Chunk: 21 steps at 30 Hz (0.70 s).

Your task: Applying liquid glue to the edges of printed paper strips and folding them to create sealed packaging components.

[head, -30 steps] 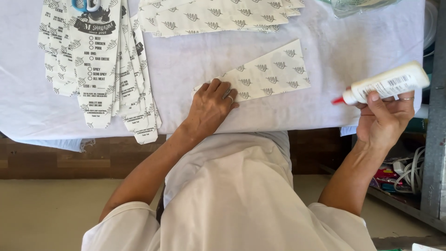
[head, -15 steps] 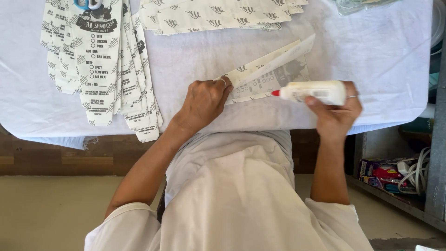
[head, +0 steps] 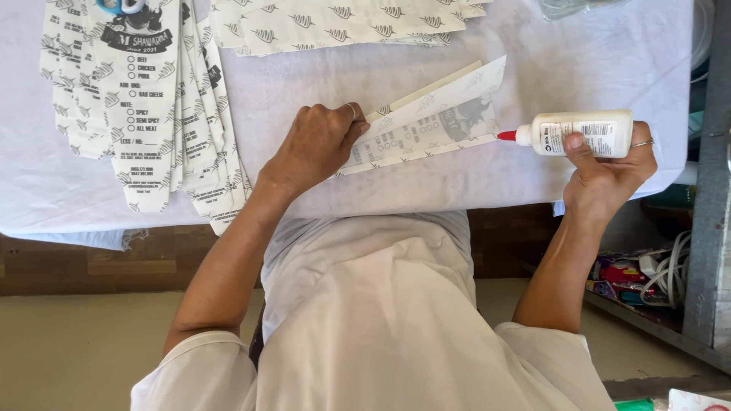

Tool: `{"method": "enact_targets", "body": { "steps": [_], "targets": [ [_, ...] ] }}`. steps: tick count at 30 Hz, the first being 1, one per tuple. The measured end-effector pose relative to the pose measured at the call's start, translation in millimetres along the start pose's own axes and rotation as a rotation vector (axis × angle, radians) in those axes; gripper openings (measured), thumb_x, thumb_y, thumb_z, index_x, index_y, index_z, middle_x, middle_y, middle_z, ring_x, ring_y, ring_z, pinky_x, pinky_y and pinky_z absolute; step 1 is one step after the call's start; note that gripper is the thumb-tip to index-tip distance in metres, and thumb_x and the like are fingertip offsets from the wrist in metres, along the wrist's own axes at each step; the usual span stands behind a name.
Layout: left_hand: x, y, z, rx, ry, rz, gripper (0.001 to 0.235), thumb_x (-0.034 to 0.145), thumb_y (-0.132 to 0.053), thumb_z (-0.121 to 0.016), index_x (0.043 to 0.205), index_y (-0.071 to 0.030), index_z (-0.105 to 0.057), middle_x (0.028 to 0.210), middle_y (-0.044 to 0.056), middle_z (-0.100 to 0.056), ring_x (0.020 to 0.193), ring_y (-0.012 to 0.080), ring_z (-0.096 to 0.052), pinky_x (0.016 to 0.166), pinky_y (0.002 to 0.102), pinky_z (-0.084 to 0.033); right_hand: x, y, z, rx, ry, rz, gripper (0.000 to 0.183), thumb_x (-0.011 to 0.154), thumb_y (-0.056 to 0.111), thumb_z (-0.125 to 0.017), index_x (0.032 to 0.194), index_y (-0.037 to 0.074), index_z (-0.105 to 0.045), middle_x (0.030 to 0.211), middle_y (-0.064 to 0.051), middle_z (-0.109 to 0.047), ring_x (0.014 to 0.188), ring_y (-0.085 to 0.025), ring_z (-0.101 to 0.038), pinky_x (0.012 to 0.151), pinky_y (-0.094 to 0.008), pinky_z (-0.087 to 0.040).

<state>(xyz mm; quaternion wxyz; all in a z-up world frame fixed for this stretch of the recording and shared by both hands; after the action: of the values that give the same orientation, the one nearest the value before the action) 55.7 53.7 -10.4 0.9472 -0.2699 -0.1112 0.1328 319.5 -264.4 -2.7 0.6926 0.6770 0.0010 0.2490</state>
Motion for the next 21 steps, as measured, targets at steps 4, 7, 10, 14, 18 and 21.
{"method": "enact_targets", "body": {
  "steps": [4,7,10,14,18,21],
  "targets": [
    [1.4,-0.6,5.3,-0.054,0.049,0.038,0.021,0.109,-0.014,-0.056,0.092,-0.005,-0.065,0.052,0.005,-0.054,0.043,0.0282,-0.042,0.052,0.039,-0.043,1.9,0.2,2.3,0.011,0.016,-0.028,0.041,0.088,0.005,-0.095,0.101,0.008,-0.056,0.094,-0.005,-0.062,0.092,-0.019,-0.062,0.08,-0.037,-0.059],
    [1.4,3.8,3.6,-0.057,0.056,0.032,0.022,0.109,-0.016,-0.057,0.092,-0.004,-0.063,0.053,0.006,-0.052,0.045,0.031,-0.041,0.054,0.041,-0.042,0.1,-5.3,-3.4,0.002,0.028,-0.023,0.041,0.087,0.007,-0.095,0.102,0.007,-0.057,0.094,-0.005,-0.061,0.091,-0.019,-0.061,0.079,-0.035,-0.056],
    [4.6,-4.9,16.5,-0.167,0.077,0.049,0.021,0.108,-0.009,-0.058,0.088,-0.002,-0.064,0.055,0.004,-0.056,0.042,0.0218,-0.046,0.052,0.035,-0.044,-2.6,-0.7,-14.2,-0.014,0.048,-0.019,0.041,0.087,0.009,-0.095,0.098,0.007,-0.056,0.091,-0.004,-0.059,0.088,-0.017,-0.059,0.078,-0.032,-0.053],
    [12.0,-3.1,20.0,-0.22,0.108,0.082,0.021,0.106,-0.009,-0.058,0.089,-0.001,-0.068,0.067,0.007,-0.069,0.051,0.0244,-0.06,0.058,0.036,-0.05,-20.3,-13.0,-44.9,0.071,0.124,-0.073,0.042,0.084,0.005,-0.095,0.102,0.005,-0.057,0.095,-0.006,-0.063,0.089,-0.018,-0.061,0.074,-0.035,-0.057],
    [17.0,1.9,21.2,-0.262,0.138,0.086,0.027,0.104,-0.01,-0.057,0.079,-0.004,-0.064,0.07,0.005,-0.068,0.059,0.0242,-0.059,0.063,0.037,-0.046,-47.7,-3.3,-96.1,0.111,0.251,-0.125,0.04,0.08,0.005,-0.092,0.103,0.006,-0.06,0.096,-0.004,-0.066,0.09,-0.017,-0.063,0.076,-0.033,-0.059],
    [21.1,5.4,19.4,-0.272,0.169,0.114,0.029,0.105,-0.012,-0.056,0.078,-0.004,-0.061,0.069,0.006,-0.066,0.06,0.0247,-0.059,0.065,0.038,-0.047,-65.2,11.9,-132.9,0.085,0.36,-0.096,0.039,0.081,0.011,-0.091,0.104,0.005,-0.061,0.098,-0.005,-0.068,0.092,-0.018,-0.065,0.079,-0.032,-0.06]
  ]
}}
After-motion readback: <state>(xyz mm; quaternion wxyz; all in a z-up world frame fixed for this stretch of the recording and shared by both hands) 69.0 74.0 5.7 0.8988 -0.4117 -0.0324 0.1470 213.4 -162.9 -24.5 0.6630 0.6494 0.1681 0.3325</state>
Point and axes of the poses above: each hand's wrist, its own x-axis towards the middle knuckle, its own z-axis out of the back of the hand, y = z × x, the point moved 1 cm from there along x, towards the middle knuckle
